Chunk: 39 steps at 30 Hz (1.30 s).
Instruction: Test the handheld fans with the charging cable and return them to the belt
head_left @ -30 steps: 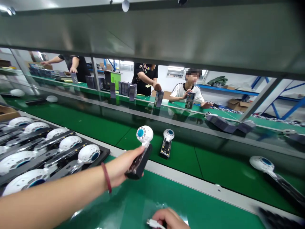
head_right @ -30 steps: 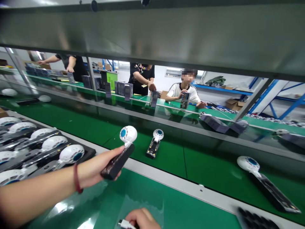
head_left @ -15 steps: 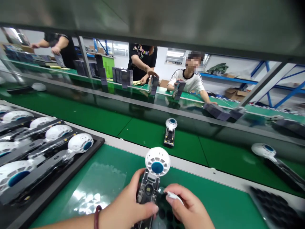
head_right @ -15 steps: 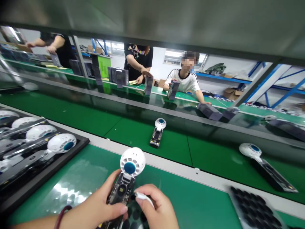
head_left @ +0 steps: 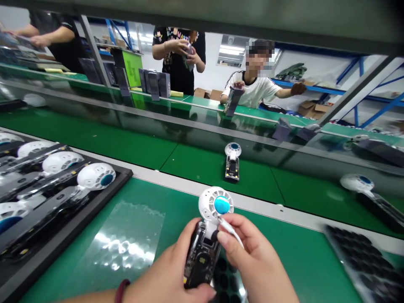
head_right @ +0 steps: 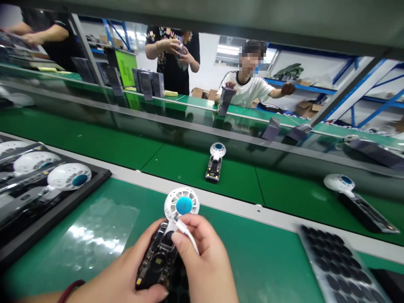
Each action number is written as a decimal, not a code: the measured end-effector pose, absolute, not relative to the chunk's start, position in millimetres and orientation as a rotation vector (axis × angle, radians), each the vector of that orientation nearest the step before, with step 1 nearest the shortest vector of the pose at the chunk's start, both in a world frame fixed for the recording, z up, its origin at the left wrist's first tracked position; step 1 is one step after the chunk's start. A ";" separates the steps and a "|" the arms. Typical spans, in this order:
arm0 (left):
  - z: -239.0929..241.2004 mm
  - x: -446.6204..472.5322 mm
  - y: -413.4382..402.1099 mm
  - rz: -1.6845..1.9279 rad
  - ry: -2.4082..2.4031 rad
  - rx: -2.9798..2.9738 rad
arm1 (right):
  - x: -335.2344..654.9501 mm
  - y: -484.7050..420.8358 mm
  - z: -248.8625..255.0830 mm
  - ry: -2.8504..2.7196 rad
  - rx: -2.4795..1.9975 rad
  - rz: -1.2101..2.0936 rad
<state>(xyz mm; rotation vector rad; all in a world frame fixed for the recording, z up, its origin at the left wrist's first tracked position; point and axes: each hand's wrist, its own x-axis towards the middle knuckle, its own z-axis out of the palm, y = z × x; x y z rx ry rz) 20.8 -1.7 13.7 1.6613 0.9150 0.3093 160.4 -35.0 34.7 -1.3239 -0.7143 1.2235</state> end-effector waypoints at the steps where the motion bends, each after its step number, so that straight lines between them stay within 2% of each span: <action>1: 13.8 20.9 -2.0 0.316 0.923 1.637 | 161.8 -35.4 35.0 -0.836 -1.385 1.186; 5: 8.1 21.2 -2.0 0.386 0.960 1.530 | 166.5 -42.3 31.5 -1.581 -1.558 0.826; 7: 4.8 21.3 -2.3 0.430 0.958 1.492 | 166.6 -45.7 28.7 -1.763 -1.558 0.700; 30: 7.8 22.3 -3.9 0.417 0.955 1.454 | 161.7 -47.4 21.1 -1.928 -1.708 0.611; 39: 5.0 24.8 -6.7 0.473 0.940 1.449 | 154.9 -47.7 26.5 -2.064 -1.781 0.222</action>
